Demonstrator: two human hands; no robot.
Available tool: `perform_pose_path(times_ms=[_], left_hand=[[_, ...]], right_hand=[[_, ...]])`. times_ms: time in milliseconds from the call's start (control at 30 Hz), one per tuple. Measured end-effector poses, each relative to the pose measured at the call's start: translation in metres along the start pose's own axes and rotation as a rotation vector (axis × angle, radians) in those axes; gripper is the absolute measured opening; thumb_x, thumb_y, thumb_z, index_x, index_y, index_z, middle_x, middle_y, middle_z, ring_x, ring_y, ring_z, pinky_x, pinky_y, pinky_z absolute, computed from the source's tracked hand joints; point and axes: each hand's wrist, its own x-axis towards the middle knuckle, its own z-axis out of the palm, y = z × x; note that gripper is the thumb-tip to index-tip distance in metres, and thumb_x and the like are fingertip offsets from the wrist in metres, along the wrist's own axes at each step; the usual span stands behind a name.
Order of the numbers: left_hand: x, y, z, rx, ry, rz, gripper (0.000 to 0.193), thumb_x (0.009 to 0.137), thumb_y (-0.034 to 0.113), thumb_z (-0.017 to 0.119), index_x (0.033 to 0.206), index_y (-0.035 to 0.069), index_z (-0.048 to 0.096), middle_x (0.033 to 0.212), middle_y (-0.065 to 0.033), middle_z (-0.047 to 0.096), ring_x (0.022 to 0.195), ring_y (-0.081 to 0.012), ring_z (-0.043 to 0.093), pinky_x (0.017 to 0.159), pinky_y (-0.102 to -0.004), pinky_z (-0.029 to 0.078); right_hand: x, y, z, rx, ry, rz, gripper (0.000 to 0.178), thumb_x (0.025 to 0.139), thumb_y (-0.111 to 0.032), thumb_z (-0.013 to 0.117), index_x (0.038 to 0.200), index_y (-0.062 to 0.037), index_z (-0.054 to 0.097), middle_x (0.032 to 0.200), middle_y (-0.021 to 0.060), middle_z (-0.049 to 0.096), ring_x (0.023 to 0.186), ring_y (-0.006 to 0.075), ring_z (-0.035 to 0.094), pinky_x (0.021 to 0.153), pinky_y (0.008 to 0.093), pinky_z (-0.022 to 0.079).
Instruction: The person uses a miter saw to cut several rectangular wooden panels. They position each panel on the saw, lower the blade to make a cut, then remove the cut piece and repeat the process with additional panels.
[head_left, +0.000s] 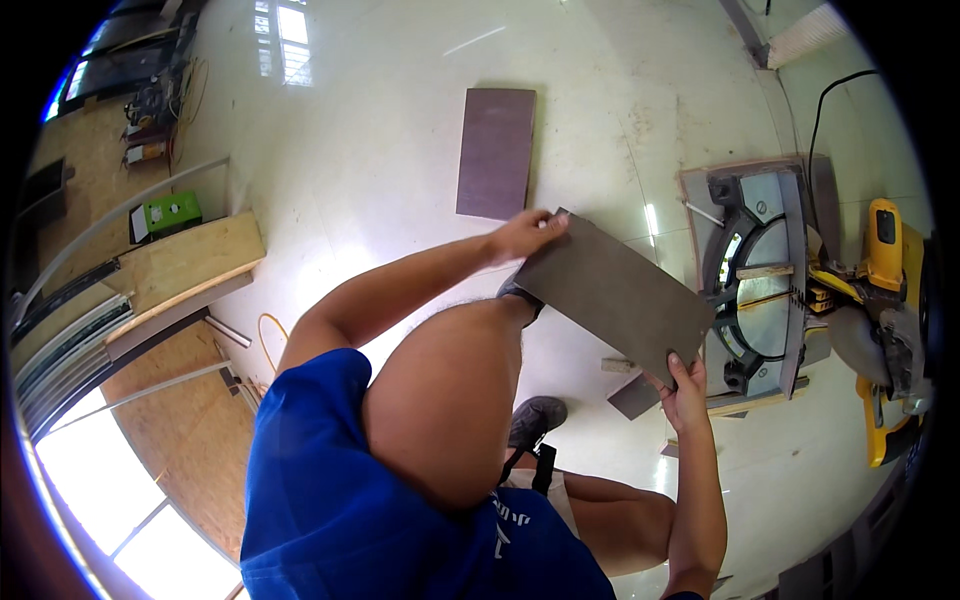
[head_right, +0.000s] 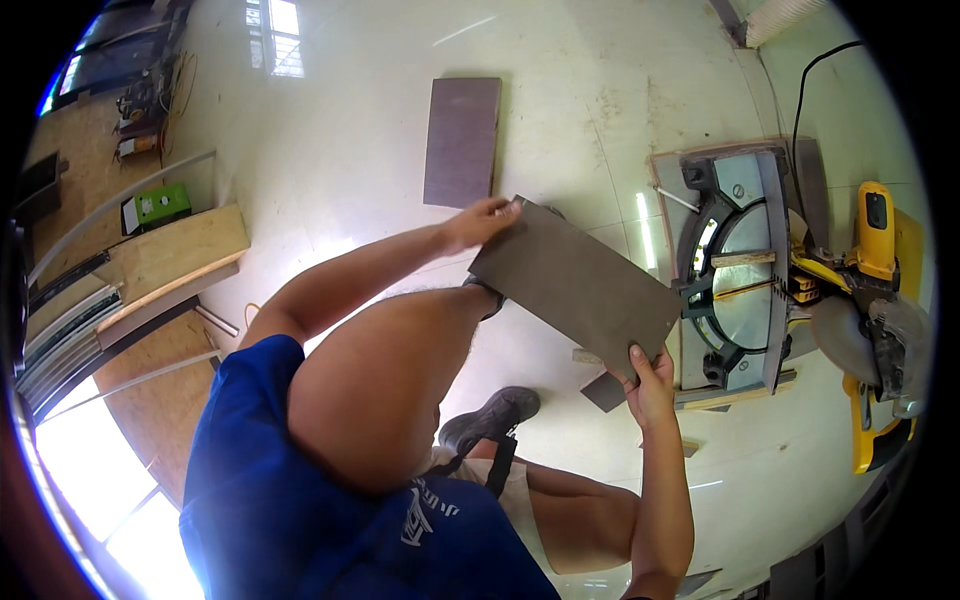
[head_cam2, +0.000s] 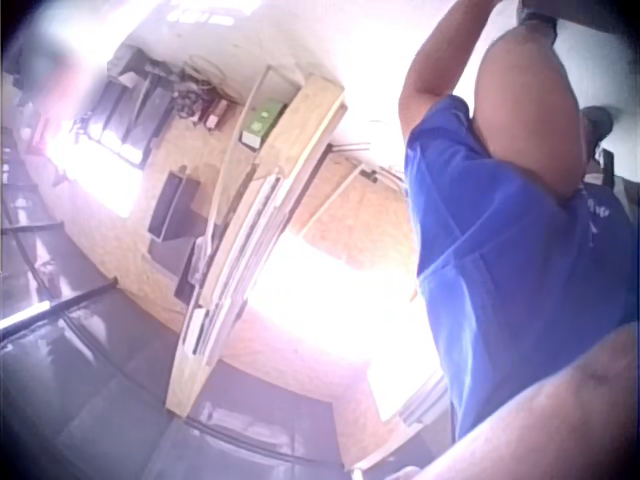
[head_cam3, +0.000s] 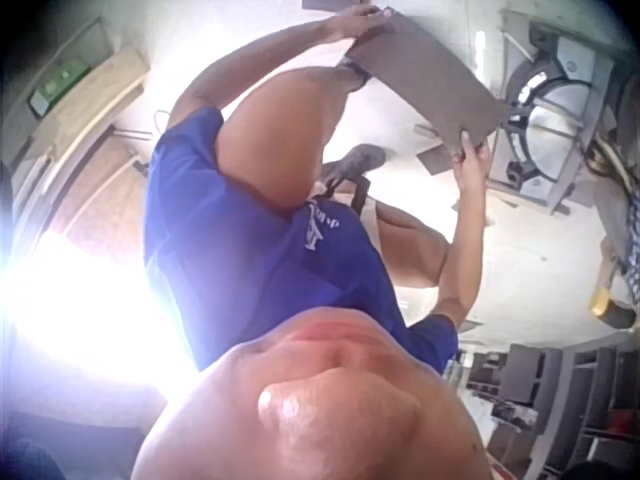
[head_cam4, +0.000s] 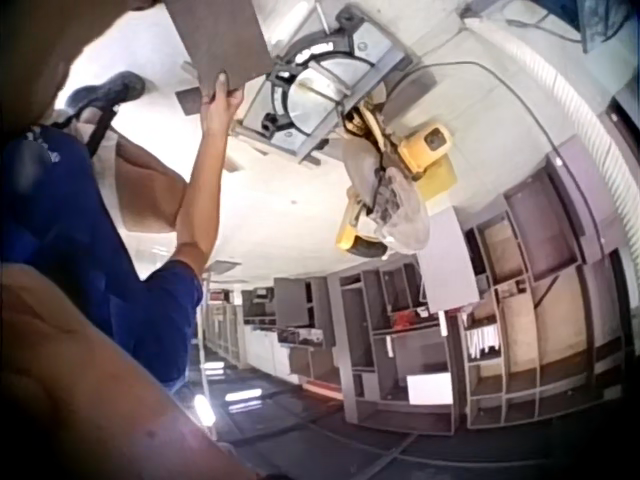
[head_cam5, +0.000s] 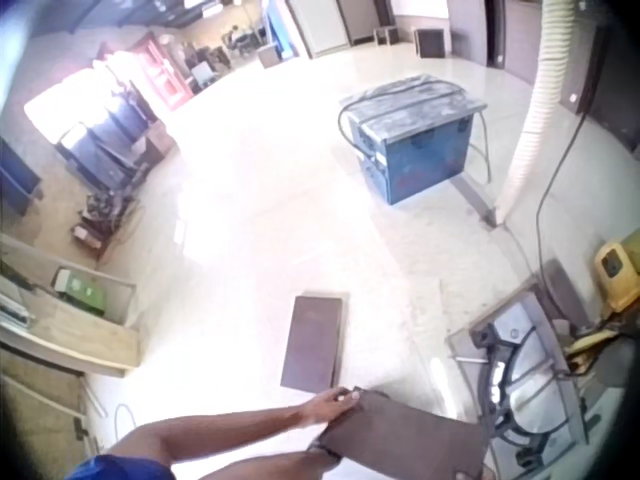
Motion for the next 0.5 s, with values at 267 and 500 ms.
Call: perform_pose_path(times_ms=[267,500], left_hand=[[0.087,-0.013,-0.149,0.661,0.794,-0.107,0.092,0.071,0.053,0.078,0.129,-0.004,0.037,0.132,-0.0266,0.048,0.124,-0.0364,0.049,0.098,-0.0464,0.046],[0.113,0.021,-0.110,0.815,0.828,0.010,0.098,0.067,0.052,0.081,0.136,-0.003,0.036,0.132,-0.0249,0.050,0.124,-0.0372,0.048,0.101,-0.0446,0.044]], right_hand=[[-0.020,0.012,-0.056,0.042,0.065,-0.019,0.042,0.090,-0.004,0.064,0.129,-0.0059,0.047,0.118,0.0050,0.060,0.106,0.0154,0.059,0.090,0.0317,0.051],[-0.025,0.008,-0.068,-0.061,0.160,-0.128,0.039,0.090,-0.005,0.065,0.126,-0.0047,0.049,0.119,0.0058,0.059,0.105,0.0146,0.059,0.091,0.0282,0.048]])
